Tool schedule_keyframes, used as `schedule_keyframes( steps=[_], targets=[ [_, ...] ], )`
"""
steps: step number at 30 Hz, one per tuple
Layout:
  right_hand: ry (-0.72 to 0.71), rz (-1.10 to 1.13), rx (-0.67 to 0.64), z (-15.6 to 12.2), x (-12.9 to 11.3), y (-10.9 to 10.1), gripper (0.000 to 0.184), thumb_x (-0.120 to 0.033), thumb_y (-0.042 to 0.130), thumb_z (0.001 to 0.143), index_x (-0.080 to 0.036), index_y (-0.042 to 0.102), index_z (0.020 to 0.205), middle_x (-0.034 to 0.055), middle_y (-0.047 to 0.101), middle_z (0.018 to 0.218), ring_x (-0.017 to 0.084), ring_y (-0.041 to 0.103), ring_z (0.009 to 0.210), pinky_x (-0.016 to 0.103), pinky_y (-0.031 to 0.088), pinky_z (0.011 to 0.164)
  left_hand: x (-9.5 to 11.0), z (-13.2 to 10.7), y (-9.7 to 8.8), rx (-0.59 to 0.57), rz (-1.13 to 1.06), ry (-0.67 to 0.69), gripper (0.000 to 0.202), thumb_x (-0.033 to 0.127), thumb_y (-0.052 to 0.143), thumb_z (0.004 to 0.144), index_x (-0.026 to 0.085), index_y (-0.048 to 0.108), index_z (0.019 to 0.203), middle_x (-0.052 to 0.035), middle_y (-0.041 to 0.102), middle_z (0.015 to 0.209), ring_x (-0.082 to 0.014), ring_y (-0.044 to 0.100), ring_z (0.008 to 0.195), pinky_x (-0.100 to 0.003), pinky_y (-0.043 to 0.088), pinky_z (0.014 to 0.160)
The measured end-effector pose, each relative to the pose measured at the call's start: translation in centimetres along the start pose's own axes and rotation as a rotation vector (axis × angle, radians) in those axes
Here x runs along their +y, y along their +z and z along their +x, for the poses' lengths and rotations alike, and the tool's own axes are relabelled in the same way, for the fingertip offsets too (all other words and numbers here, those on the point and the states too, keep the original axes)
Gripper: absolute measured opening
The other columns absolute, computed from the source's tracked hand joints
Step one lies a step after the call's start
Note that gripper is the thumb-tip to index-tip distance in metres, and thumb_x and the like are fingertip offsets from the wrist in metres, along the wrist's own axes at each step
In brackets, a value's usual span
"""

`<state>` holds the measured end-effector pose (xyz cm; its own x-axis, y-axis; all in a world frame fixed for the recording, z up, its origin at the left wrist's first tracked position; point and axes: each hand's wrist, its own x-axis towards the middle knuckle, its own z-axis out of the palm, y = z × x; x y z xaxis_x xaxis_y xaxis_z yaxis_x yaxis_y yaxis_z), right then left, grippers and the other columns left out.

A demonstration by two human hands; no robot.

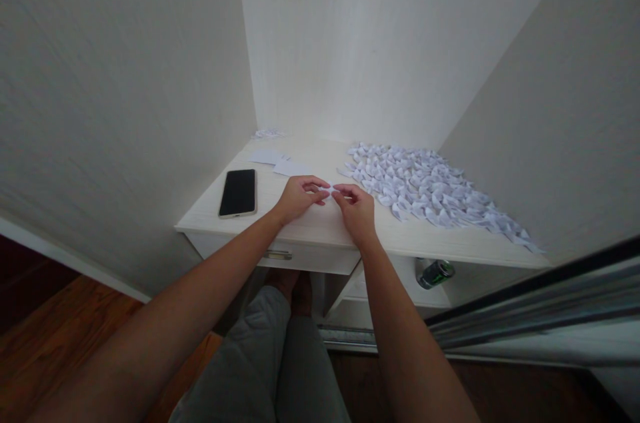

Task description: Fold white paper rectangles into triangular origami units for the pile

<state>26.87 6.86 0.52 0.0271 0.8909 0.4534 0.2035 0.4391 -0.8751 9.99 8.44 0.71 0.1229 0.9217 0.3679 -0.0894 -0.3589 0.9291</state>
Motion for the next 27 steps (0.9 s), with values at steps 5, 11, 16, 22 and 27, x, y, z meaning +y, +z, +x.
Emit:
schedule_keyframes(
  steps=[5,11,16,22,27],
  targets=[
    [0.042,0.025,-0.025,0.01,0.1,-0.08,0.017,-0.036,0.071,0.079,-0.022,0.075,0.088,0.0062,0.078,0.093,0.021,0.071,0.085,0.035,0.056,0.08,0.06,0.05,-0.09,0.026,0.039,-0.002,0.033,0.029,0.088,0.063,0.012,0.079,0.089,-0.0068,0.076,0.079,-0.0182,0.072,0.066,-0.034,0.063,0.066],
    [0.075,0.076,-0.033,0.03,0.39,0.02,0.02,-0.034,0.075,0.077,-0.021,0.074,0.091,0.0065,0.078,0.094,0.021,0.071,0.085,0.036,0.056,0.083,-0.24,0.17,-0.4,0.005,0.08,0.011,0.04,0.028,0.09,0.061,0.013,0.08,0.097,-0.01,0.078,0.092,-0.0196,0.072,0.076,-0.036,0.06,0.074],
    [0.051,0.042,-0.016,0.12,0.66,0.14,0.017,-0.033,0.074,0.078,-0.021,0.076,0.09,0.0068,0.079,0.092,0.022,0.071,0.084,0.038,0.056,0.084,-0.44,0.29,-0.53,-0.002,0.16,0.11,0.033,0.029,0.088,0.064,0.016,0.082,0.094,-0.0123,0.077,0.105,-0.0194,0.07,0.089,-0.034,0.057,0.083],
    [0.007,-0.042,-0.007,0.12,0.53,0.16,0.026,-0.032,0.071,0.082,-0.023,0.079,0.105,0.0062,0.078,0.096,0.022,0.07,0.087,0.038,0.056,0.085,-0.61,0.31,-0.32,0.018,0.084,0.007,0.04,0.031,0.088,0.065,0.014,0.081,0.1,-0.0113,0.08,0.096,-0.0205,0.073,0.081,-0.039,0.059,0.083],
    [-0.05,-0.091,-0.038,0.13,0.61,0.07,0.023,-0.029,0.068,0.084,-0.023,0.08,0.103,0.008,0.079,0.105,0.022,0.071,0.093,0.039,0.056,0.088,-0.61,0.34,-0.36,0.039,0.094,0.032,0.04,0.028,0.09,0.062,0.015,0.08,0.099,-0.0095,0.079,0.096,-0.0203,0.072,0.086,-0.039,0.059,0.087]
  ],
)
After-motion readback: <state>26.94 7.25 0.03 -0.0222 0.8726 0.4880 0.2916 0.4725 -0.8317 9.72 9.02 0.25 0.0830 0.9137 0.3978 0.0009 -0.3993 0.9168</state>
